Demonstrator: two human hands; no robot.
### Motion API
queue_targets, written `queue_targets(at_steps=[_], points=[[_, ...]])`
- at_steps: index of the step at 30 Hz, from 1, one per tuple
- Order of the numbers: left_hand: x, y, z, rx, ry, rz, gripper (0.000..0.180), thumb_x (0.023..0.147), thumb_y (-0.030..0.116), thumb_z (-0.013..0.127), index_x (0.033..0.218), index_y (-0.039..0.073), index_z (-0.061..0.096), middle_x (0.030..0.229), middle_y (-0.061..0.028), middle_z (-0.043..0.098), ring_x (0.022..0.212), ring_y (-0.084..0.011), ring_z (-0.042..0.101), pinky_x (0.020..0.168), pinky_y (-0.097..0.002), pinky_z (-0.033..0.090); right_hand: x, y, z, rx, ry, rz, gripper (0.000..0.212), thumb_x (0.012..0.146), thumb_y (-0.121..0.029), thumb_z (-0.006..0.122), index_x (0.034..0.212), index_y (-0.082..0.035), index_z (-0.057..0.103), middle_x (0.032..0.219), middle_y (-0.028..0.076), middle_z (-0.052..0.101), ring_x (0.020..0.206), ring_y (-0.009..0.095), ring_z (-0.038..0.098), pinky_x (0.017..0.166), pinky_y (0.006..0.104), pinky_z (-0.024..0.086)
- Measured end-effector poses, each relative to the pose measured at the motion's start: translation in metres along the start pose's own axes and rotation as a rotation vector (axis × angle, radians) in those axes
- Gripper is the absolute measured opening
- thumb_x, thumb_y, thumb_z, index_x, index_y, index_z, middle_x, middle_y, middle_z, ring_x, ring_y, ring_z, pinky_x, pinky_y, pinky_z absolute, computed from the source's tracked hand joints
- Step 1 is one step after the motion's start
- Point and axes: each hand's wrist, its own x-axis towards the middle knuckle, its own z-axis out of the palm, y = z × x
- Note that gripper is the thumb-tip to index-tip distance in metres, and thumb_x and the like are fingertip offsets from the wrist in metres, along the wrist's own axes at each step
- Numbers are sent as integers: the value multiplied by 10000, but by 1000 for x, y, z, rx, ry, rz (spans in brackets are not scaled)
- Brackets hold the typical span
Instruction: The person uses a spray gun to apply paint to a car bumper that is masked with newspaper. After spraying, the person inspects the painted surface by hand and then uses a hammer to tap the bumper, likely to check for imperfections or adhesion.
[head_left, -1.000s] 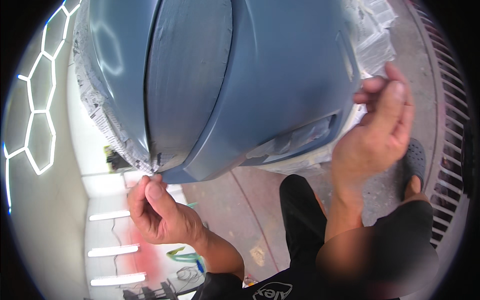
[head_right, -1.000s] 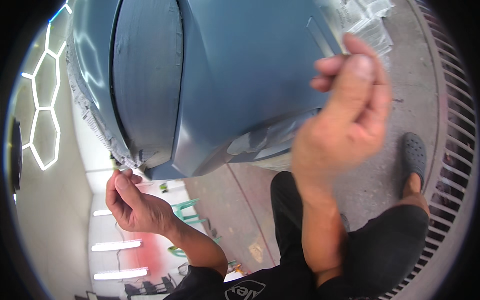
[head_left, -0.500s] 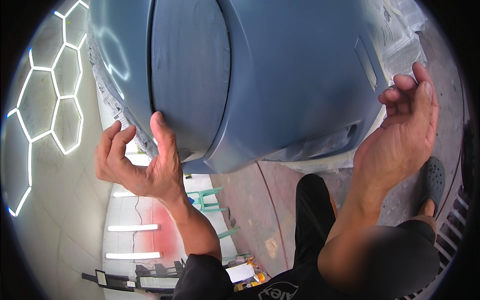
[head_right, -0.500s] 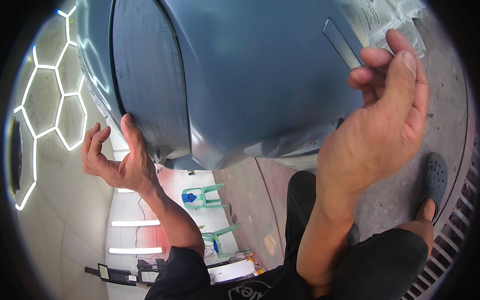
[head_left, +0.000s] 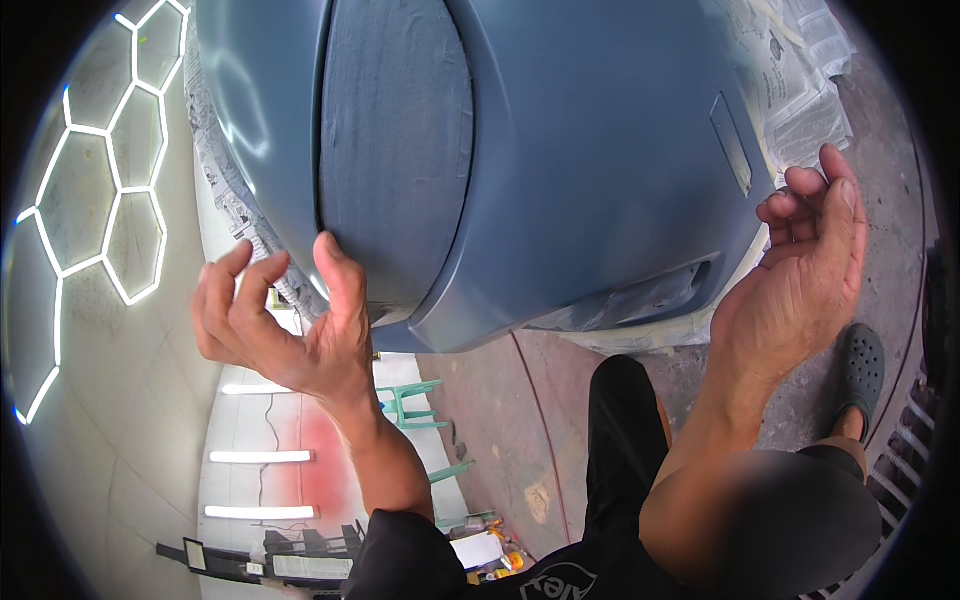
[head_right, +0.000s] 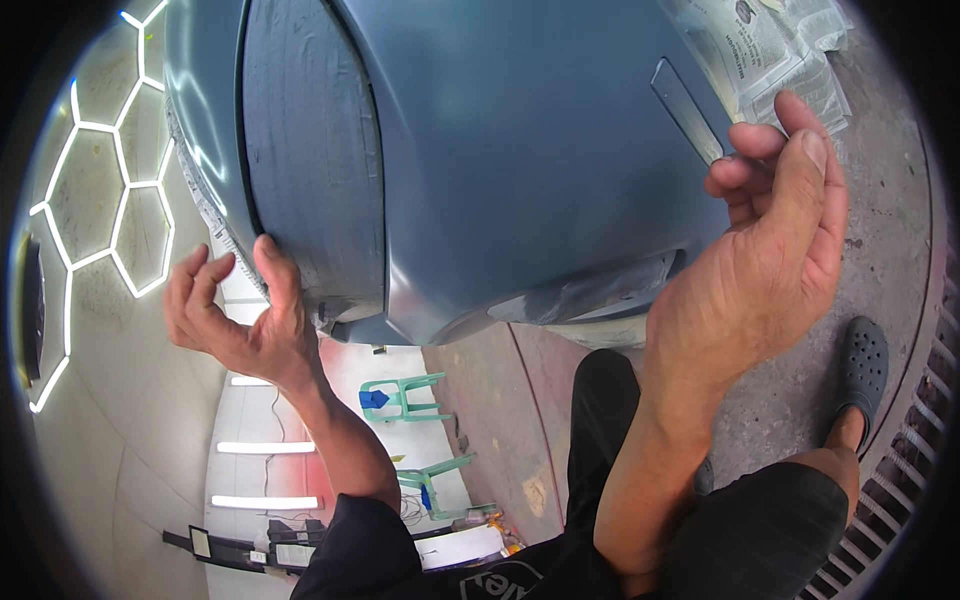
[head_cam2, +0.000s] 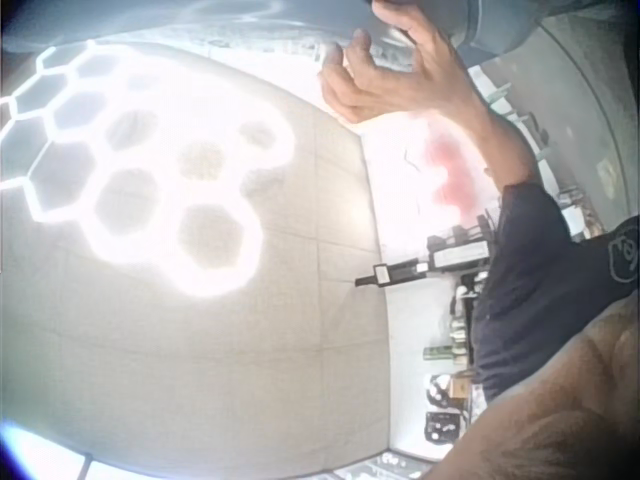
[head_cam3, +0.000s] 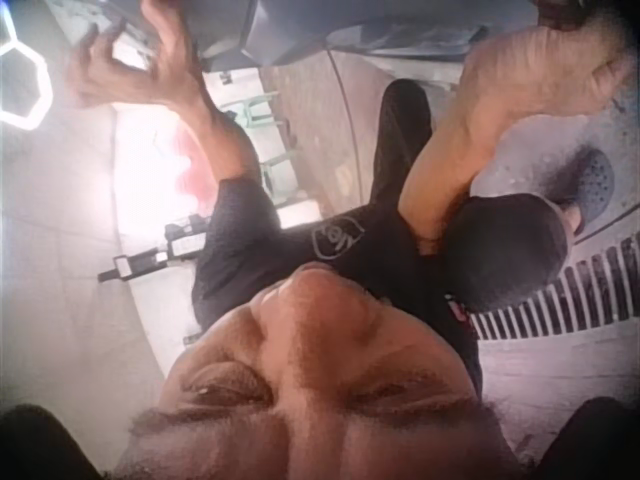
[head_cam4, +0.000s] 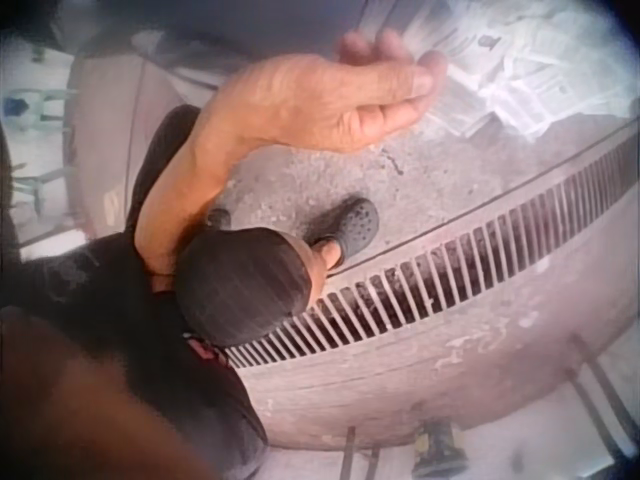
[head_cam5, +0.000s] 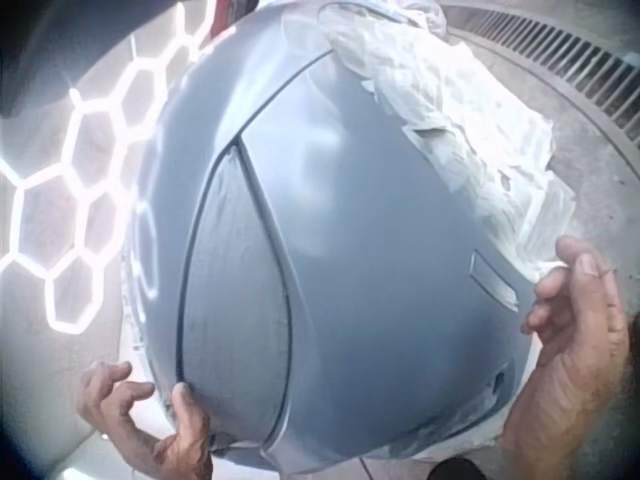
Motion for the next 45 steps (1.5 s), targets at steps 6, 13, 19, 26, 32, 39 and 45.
queue_targets(at_steps=[6, 13, 19, 26, 32, 39, 45], points=[[-23, -5, -6, -97, -47, -94, 363, 822, 138, 929, 1061, 122, 657, 1286, -73, 649, 1333, -347, 498, 1101, -506, 431, -1, 0, 1, -13, 37, 6, 324, 1124, -232, 603, 1298, 22, 703, 959, 43, 728, 814, 93, 601, 806, 260, 508], [3, 19, -3, -273, -12, -279, 274, 921, 108, 891, 1083, 80, 672, 1324, -123, 652, 1348, -270, 513, 1157, -444, 396, -6, 1, -3, -18, 9, 44, 334, 1144, -226, 578, 1321, 41, 672, 986, 47, 706, 864, 107, 606, 834, 275, 509], [15, 24, 5, -358, -30, -357, 296, 899, 123, 890, 1077, 72, 658, 1351, -133, 623, 1393, -322, 461, 1171, -491, 378, -5, 1, -6, -25, 13, 24, 332, 1142, -223, 576, 1321, 39, 675, 972, 43, 709, 839, 98, 598, 812, 268, 502], [-1, 13, -1, -439, 30, -440, 277, 939, 123, 845, 1115, 67, 639, 1384, -152, 592, 1422, -343, 431, 1195, -510, 339, -7, 4, -6, -31, 29, 17, 326, 1139, -233, 577, 1305, 22, 695, 939, 28, 705, 807, 84, 582, 795, 256, 491], [3, 17, 6, -418, 14, -432, 374, 921, 176, 885, 1165, 80, 619, 1413, -157, 566, 1436, -358, 408, 1187, -535, 322, -10, 7, -6, -60, 30, 7, 335, 1148, -252, 571, 1307, 14, 698, 940, 20, 695, 806, 83, 573, 792, 258, 491], [1, 19, 0, -368, -28, -446, 379, 955, 193, 860, 1213, 76, 607, 1442, -144, 545, 1454, -322, 416, 1235, -529, 309, -13, 6, -7, -89, 34, -10, 330, 1150, -252, 567, 1304, 7, 702, 937, 19, 685, 806, 83, 568, 798, 265, 494], [-15, 8, -5, -397, 56, -411, 343, 915, 108, 796, 1186, 53, 593, 1401, -167, 558, 1441, -403, 399, 1196, -572, 316, -16, 1, -6, -147, 9, -53, 311, 1137, -252, 607, 1282, 3, 712, 925, 13, 676, 786, 74, 551, 778, 246, 486]])
